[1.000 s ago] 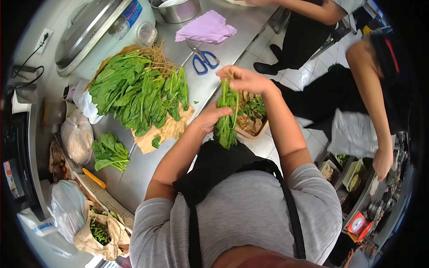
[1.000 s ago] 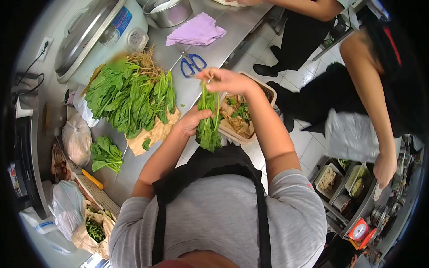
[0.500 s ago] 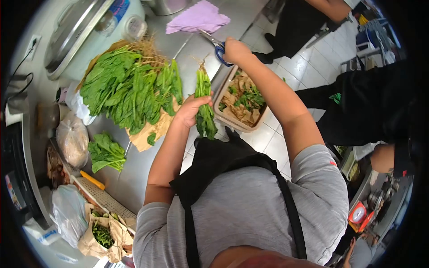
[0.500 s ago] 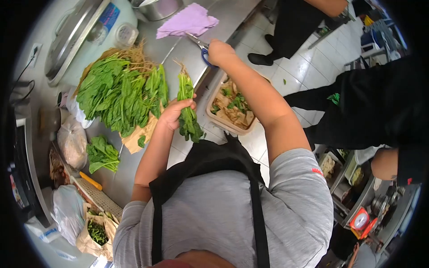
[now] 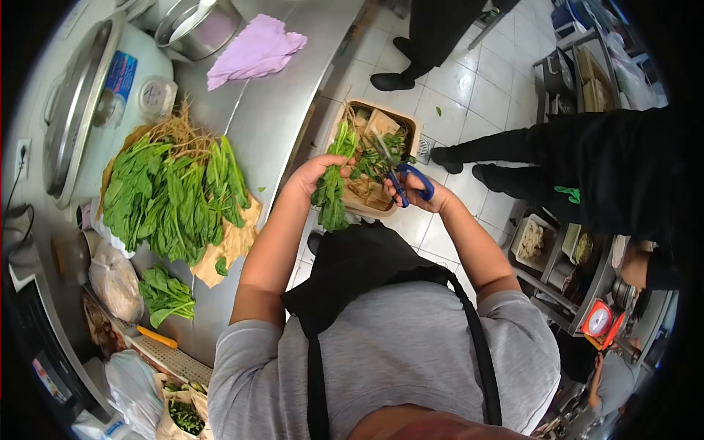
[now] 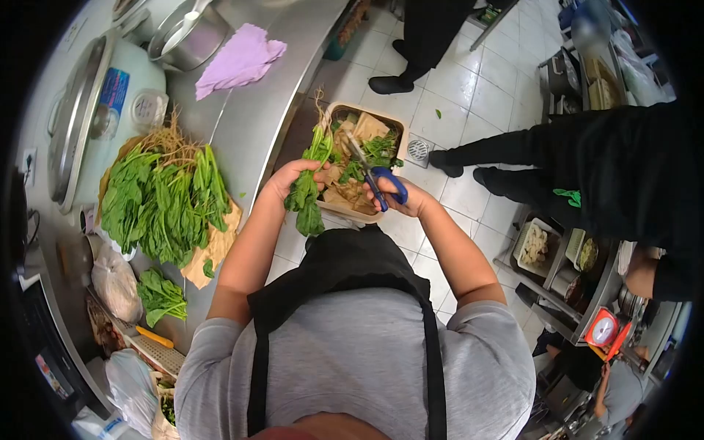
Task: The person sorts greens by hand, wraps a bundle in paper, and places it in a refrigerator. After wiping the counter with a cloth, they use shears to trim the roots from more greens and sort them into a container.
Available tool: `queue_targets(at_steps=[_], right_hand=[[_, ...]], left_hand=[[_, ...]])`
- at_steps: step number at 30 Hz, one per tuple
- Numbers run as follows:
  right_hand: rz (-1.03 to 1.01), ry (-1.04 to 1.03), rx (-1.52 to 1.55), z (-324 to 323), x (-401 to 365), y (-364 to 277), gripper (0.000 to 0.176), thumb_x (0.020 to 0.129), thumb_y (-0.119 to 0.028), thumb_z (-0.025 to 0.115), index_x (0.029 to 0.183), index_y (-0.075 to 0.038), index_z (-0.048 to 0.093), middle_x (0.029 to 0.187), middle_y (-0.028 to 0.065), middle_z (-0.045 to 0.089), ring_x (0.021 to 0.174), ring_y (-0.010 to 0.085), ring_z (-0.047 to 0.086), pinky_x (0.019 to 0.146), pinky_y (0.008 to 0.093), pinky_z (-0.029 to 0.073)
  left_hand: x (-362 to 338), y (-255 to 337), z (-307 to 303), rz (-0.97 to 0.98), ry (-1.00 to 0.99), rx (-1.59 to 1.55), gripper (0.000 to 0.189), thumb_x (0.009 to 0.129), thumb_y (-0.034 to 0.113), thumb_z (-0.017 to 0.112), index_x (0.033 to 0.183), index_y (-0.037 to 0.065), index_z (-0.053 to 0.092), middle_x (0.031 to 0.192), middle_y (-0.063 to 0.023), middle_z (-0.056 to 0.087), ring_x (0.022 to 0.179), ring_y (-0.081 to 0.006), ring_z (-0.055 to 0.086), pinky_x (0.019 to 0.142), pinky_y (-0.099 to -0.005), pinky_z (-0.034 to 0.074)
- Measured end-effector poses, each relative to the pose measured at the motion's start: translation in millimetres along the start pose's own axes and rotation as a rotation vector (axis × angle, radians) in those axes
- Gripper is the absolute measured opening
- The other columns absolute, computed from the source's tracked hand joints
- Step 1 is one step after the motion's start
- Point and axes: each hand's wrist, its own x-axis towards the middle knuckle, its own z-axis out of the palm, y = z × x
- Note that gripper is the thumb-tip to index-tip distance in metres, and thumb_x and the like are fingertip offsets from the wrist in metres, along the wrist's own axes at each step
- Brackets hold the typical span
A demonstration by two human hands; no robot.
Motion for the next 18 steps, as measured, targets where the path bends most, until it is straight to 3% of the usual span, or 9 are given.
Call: queue_targets(at_steps=[3, 4, 8, 11, 14, 15, 18], right_hand=[[0.001, 0.049, -0.529, 4, -6, -28, 0.056, 0.068, -0.056, 0.059, 0.092, -0.006, 0.048, 0.072, -0.0010, 0.046, 0.060, 0.0073, 0.043, 0.052, 0.0194, 0.035], [-0.025, 0.079, -0.605, 12, -6, -37, 0.055, 0.065, -0.060, 0.059, 0.079, -0.008, 0.047, 0.064, -0.0040, 0.039, 0.056, 0.0057, 0.037, 0.048, 0.0194, 0.030], [0.000, -0.022, -0.847, -10, 10, -53, 0.049, 0.069, -0.058, 0.057, 0.062, -0.011, 0.045, 0.052, -0.0074, 0.031, 0.050, 0.0045, 0.032, 0.044, 0.0200, 0.025], [0.152, 0.083, -0.880, -2, 11, -63, 0.046, 0.069, -0.053, 0.060, 0.062, -0.009, 0.049, 0.053, -0.0057, 0.038, 0.051, 0.0057, 0.036, 0.045, 0.0214, 0.029], [0.187, 0.178, -0.902, -17, 19, -38, 0.041, 0.071, -0.045, 0.064, 0.074, -0.006, 0.051, 0.055, -0.0044, 0.043, 0.046, 0.0049, 0.039, 0.041, 0.0179, 0.033], [0.201, 0.276, -0.909, -13, 17, -30, 0.036, 0.072, -0.040, 0.065, 0.068, -0.006, 0.052, 0.054, -0.0032, 0.046, 0.044, 0.0053, 0.042, 0.039, 0.0189, 0.034], [0.247, 0.374, -0.947, -22, 18, 1, 0.039, 0.070, -0.043, 0.065, 0.068, -0.006, 0.053, 0.055, -0.0012, 0.047, 0.046, 0.0068, 0.043, 0.040, 0.0202, 0.035]], left_hand=[[15, 5, 4, -0.058, -0.083, 0.038, 0.017, 0.079, 0.016, 0.049, 0.091, 0.004, 0.049, 0.063, -0.0019, 0.047, 0.052, -0.0132, 0.045, 0.045, -0.0240, 0.039], [17, 6, 8, -0.070, -0.085, 0.059, 0.015, 0.080, 0.015, 0.048, 0.089, 0.003, 0.049, 0.061, -0.0026, 0.047, 0.048, -0.0127, 0.043, 0.043, -0.0235, 0.038], [24, 13, 17, -0.131, 0.008, 0.153, 0.013, 0.080, 0.014, 0.047, 0.083, 0.003, 0.050, 0.057, -0.0024, 0.046, 0.047, -0.0118, 0.043, 0.043, -0.0231, 0.037], [37, 11, 4, -0.202, 0.037, 0.224, 0.012, 0.080, 0.014, 0.048, 0.080, 0.003, 0.051, 0.054, -0.0026, 0.045, 0.046, -0.0115, 0.043, 0.042, -0.0232, 0.037], [45, 8, -5, -0.291, 0.059, 0.239, 0.012, 0.078, 0.014, 0.049, 0.078, 0.003, 0.051, 0.053, -0.0031, 0.046, 0.044, -0.0114, 0.042, 0.041, -0.0234, 0.037], [49, 6, -9, -0.321, 0.066, 0.233, 0.012, 0.078, 0.014, 0.049, 0.077, 0.002, 0.051, 0.052, -0.0033, 0.046, 0.043, -0.0114, 0.042, 0.041, -0.0236, 0.037], [58, -10, -23, -0.357, 0.134, 0.206, 0.013, 0.077, 0.014, 0.050, 0.077, 0.002, 0.052, 0.052, -0.0035, 0.046, 0.041, -0.0115, 0.042, 0.039, -0.0238, 0.037]])
